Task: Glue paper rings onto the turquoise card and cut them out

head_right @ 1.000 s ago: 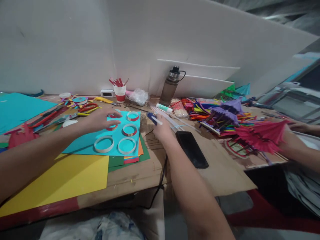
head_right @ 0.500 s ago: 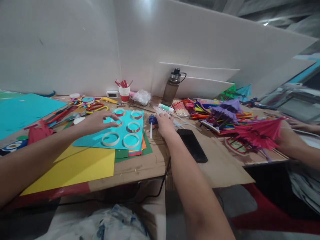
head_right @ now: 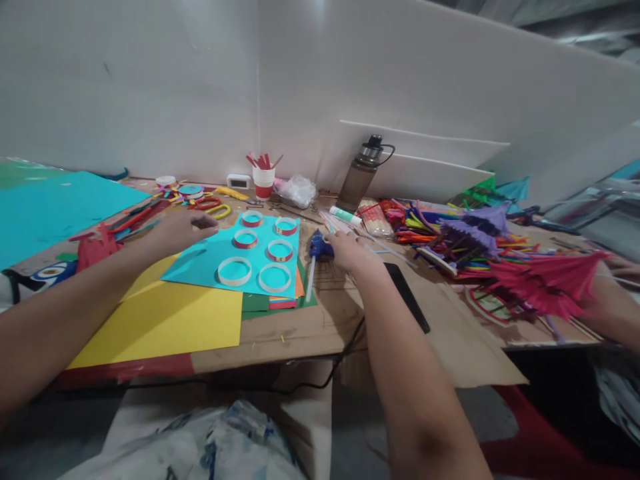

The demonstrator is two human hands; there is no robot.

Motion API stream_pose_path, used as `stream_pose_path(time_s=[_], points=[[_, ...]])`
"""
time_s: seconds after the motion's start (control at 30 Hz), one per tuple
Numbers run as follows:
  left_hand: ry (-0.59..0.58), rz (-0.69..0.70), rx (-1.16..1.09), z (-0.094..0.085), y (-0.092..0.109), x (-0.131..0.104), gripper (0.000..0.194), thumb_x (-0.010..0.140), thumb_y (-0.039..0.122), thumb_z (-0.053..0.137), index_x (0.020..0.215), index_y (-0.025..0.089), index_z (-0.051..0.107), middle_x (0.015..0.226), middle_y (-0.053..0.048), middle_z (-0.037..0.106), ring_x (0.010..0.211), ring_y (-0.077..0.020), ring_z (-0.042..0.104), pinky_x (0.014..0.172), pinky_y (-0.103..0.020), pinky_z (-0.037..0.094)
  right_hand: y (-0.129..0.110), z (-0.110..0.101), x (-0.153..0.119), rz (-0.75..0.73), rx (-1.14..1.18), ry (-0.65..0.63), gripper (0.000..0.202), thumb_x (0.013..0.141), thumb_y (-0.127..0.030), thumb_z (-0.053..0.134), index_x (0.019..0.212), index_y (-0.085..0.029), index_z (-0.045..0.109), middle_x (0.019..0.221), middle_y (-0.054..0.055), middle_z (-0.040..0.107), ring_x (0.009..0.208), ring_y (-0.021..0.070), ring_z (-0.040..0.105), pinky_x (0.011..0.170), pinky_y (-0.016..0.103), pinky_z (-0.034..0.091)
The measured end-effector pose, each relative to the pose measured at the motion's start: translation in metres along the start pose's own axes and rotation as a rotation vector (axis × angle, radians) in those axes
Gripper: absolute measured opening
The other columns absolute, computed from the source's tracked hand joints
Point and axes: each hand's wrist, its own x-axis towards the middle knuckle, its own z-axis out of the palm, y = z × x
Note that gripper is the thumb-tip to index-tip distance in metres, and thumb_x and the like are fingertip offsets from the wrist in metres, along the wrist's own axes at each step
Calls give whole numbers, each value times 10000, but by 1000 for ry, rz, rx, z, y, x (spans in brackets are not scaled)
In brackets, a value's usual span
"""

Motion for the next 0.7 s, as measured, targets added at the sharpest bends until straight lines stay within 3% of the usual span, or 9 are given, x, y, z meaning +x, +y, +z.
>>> stream_pose_path(time_s=[0.17, 0.3, 0.47, 0.7], points=[[-28, -10, 79, 8, -19, 5, 334, 834, 466, 571, 985, 223, 744, 984, -56, 776, 898, -250, 695, 771, -323, 504, -2, -19, -5, -5, -85, -74, 744, 770, -52, 531, 1490, -224, 459, 1493, 172, 484, 1329, 431, 433, 987, 564, 404], [-43, -47, 177, 10, -25, 6, 339, 849, 454, 547, 989, 217, 743, 992, -78, 773, 905, -274, 696, 788, -347, 498, -9, -33, -1, -40, -44, 57, 552, 833, -103, 508, 1373, -189, 587, 1413, 175, 568, 1255, 401, 510, 966, 513, 425], [-56, -67, 277, 12, -20, 1, 376, 856, 480, 546, 1013, 196, 734, 1026, -120, 763, 959, -318, 684, 795, -369, 496, -37, -41, 10, -62, 279, 212, 339, 879, -109, 466, 1133, -160, 685, 1106, 152, 732, 993, 262, 672, 818, 330, 482], [-143, 22, 361, 23, -18, -6, 392, 866, 478, 558, 1038, 167, 725, 1129, -178, 700, 1065, -335, 649, 871, -374, 488, -74, -37, 34, 0, 267, 180, 330, 822, -76, 561, 1132, -100, 672, 1038, 239, 730, 951, 314, 704, 771, 366, 508]])
